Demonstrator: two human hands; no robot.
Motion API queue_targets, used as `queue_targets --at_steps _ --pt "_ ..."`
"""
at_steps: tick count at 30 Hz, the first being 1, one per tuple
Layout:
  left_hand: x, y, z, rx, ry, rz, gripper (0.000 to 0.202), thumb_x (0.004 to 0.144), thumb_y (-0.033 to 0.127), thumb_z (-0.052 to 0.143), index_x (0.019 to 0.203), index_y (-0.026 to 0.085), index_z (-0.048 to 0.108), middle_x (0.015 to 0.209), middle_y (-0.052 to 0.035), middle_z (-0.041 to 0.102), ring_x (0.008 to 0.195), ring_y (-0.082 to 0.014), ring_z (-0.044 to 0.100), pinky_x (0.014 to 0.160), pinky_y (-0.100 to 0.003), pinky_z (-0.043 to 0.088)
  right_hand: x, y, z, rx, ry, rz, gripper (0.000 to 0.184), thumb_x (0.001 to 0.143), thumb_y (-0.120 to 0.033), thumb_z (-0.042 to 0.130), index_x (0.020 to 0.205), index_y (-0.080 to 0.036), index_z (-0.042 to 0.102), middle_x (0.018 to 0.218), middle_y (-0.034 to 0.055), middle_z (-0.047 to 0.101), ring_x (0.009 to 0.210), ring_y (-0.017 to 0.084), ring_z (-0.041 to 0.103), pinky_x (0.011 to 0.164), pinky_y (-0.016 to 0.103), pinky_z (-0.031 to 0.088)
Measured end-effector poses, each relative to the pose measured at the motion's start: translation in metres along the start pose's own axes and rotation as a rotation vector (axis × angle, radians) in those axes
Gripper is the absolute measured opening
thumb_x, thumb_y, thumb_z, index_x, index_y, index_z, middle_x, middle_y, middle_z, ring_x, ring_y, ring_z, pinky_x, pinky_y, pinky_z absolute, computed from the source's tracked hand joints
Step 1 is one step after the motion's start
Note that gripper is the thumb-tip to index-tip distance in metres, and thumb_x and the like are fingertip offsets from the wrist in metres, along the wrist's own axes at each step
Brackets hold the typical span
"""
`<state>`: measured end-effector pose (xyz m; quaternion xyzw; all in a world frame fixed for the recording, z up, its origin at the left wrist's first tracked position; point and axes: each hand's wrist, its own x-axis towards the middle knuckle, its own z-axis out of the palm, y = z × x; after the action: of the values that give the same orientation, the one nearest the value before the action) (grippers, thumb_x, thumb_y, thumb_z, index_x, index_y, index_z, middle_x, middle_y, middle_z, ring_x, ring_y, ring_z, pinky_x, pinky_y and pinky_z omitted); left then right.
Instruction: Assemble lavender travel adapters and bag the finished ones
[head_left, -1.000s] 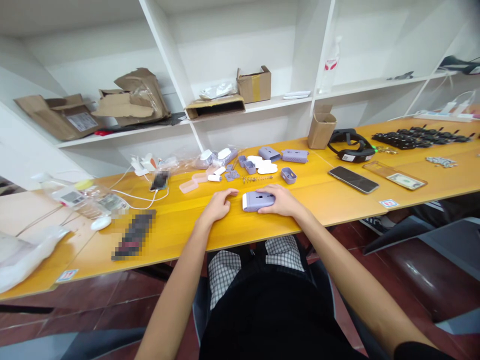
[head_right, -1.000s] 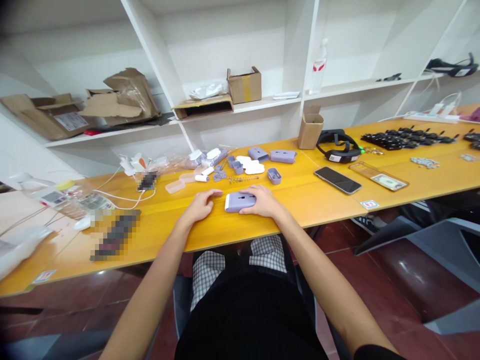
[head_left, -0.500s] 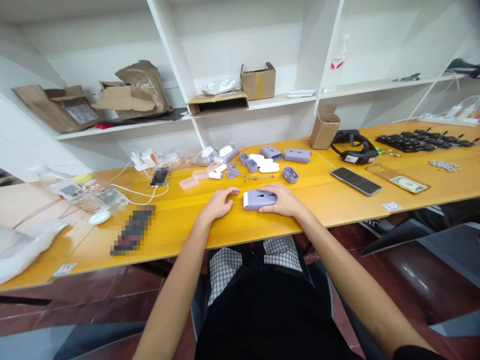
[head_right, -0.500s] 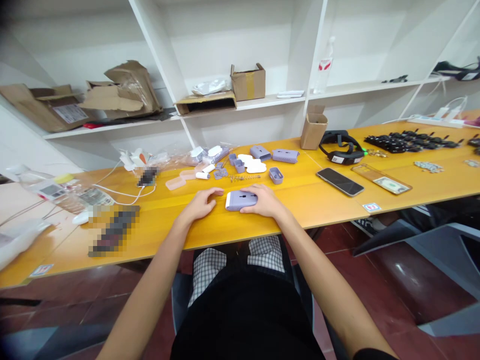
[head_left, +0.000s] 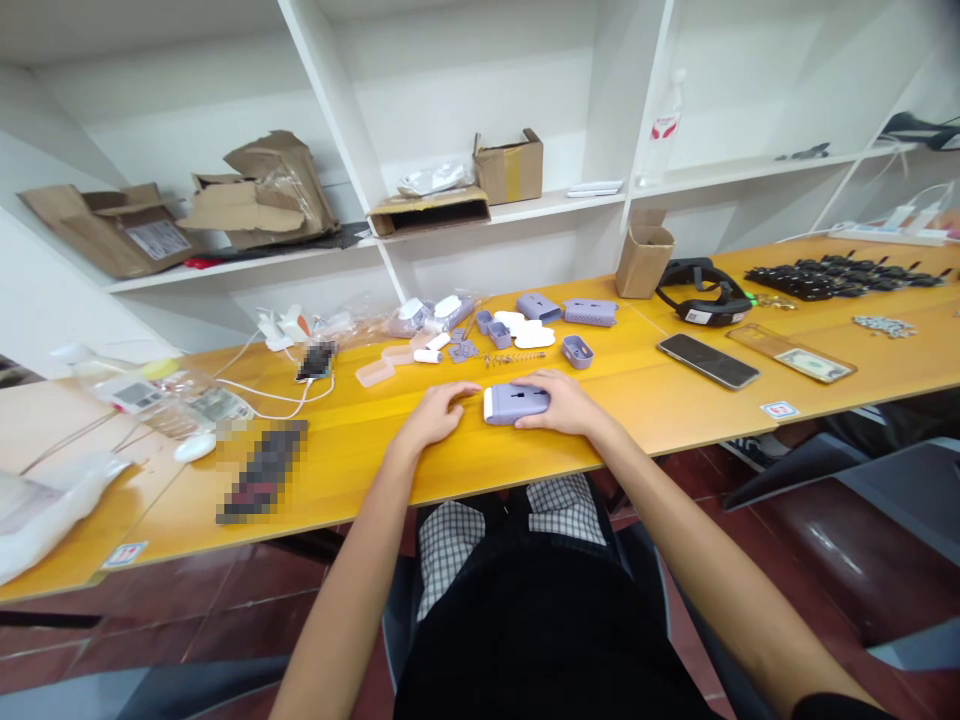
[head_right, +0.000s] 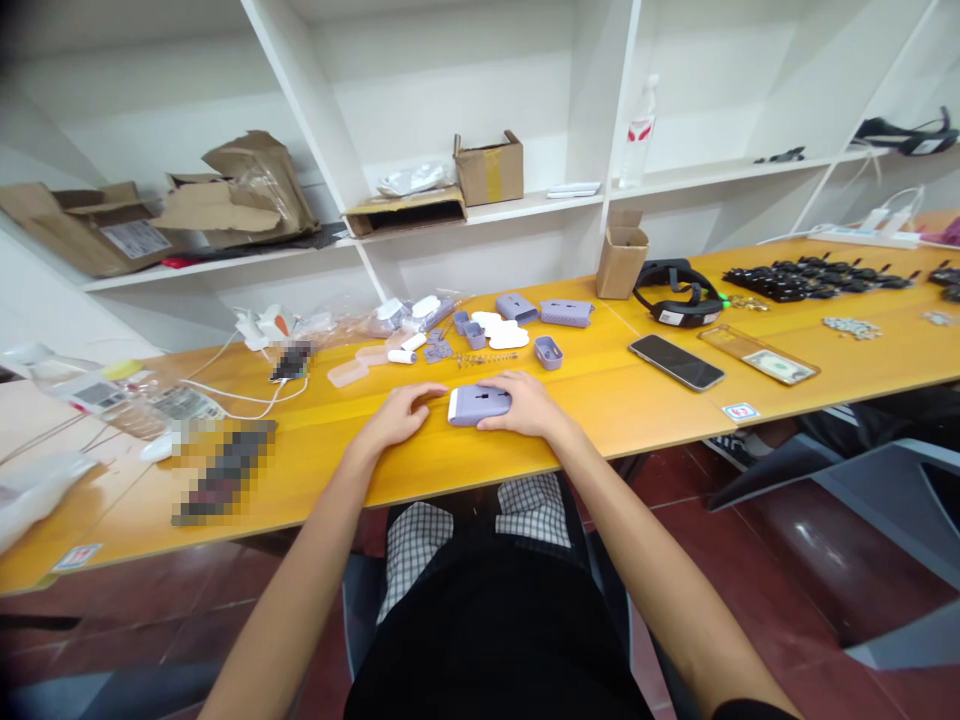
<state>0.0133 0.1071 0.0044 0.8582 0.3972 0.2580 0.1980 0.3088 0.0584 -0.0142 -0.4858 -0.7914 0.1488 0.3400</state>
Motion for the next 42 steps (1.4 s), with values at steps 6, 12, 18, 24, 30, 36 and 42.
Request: queue_targets --at_steps 6,12,18,24,30,36,42 --pt "0.0007 -0.0008 -0.0012 0.063 -0.062 0.022 0.043 0.081 0.004 0.051 0.099 0.025 0.084 0.130 -0.0058 0.077 0.126 -0.0299 0.071 0.122 -0.054 0.048 0.0001 -0.0026 -0.0013 -0.005 0.002 0.007 0.075 0.070 -0.049 0.099 0.138 -0.028 0.075 0.139 0.0112 0.074 0.133 0.036 0.065 0.119 0.057 0.048" --pt "-0.0032 -0.0018 0.0000 0.015 -0.054 0.008 0.073 0.080 0.000 0.050 0.147 0.026 0.062 0.136 -0.0065 0.075 0.135 -0.0292 0.066 0.126 -0.057 0.043 -0.0001 -0.0009 -0.0012 0.000 -0.007 0.008 0.077 0.071 -0.049 0.099 0.140 -0.028 0.074 0.140 0.0117 0.073 0.134 0.037 0.065 0.119 0.058 0.047" --pt "-0.0044 0.0043 0.0000 -0.010 -0.115 0.077 0.082 0.078 -0.003 0.049 0.154 0.028 0.058 0.166 -0.0046 0.053 0.156 -0.0247 0.047 0.136 -0.051 0.030 0.0000 -0.0003 -0.0005 -0.005 -0.008 0.006 0.077 0.071 -0.049 0.098 0.140 -0.027 0.074 0.142 0.0119 0.073 0.135 0.037 0.065 0.121 0.058 0.046" --pt "-0.0004 -0.0021 -0.0013 0.195 -0.004 -0.069 0.026 0.089 0.010 0.058 0.093 0.021 0.081 0.152 -0.0103 0.063 0.144 -0.0344 0.059 0.129 -0.058 0.040 0.0004 -0.0002 -0.0015 -0.002 -0.012 0.009 0.076 0.071 -0.049 0.098 0.140 -0.028 0.074 0.139 0.0117 0.073 0.131 0.037 0.066 0.118 0.058 0.048" --pt "0.0017 -0.0028 0.0021 0.189 -0.002 -0.003 0.036 0.090 0.008 0.056 0.113 0.022 0.080 0.144 -0.0104 0.068 0.134 -0.0307 0.066 0.123 -0.054 0.047 0.0003 0.0021 -0.0008 -0.001 -0.010 0.000 0.077 0.071 -0.049 0.098 0.141 -0.028 0.073 0.139 0.0110 0.074 0.132 0.037 0.065 0.118 0.058 0.047" --pt "0.0019 -0.0003 0.0034 0.149 0.035 0.036 0.042 0.089 0.007 0.055 0.123 0.023 0.075 0.133 -0.0086 0.074 0.129 -0.0283 0.069 0.121 -0.053 0.049 0.0005 0.0016 -0.0017 -0.003 -0.018 -0.012 0.076 0.072 -0.050 0.098 0.141 -0.029 0.073 0.140 0.0104 0.074 0.132 0.036 0.065 0.118 0.057 0.048" --pt "-0.0015 0.0000 0.0039 -0.022 0.039 -0.007 0.069 0.089 0.008 0.057 0.156 0.025 0.054 0.136 -0.0104 0.075 0.128 -0.0270 0.071 0.120 -0.054 0.051 0.0011 0.0031 -0.0006 -0.009 -0.015 -0.016 0.077 0.072 -0.051 0.097 0.142 -0.029 0.073 0.139 0.0111 0.074 0.132 0.037 0.065 0.116 0.059 0.049"
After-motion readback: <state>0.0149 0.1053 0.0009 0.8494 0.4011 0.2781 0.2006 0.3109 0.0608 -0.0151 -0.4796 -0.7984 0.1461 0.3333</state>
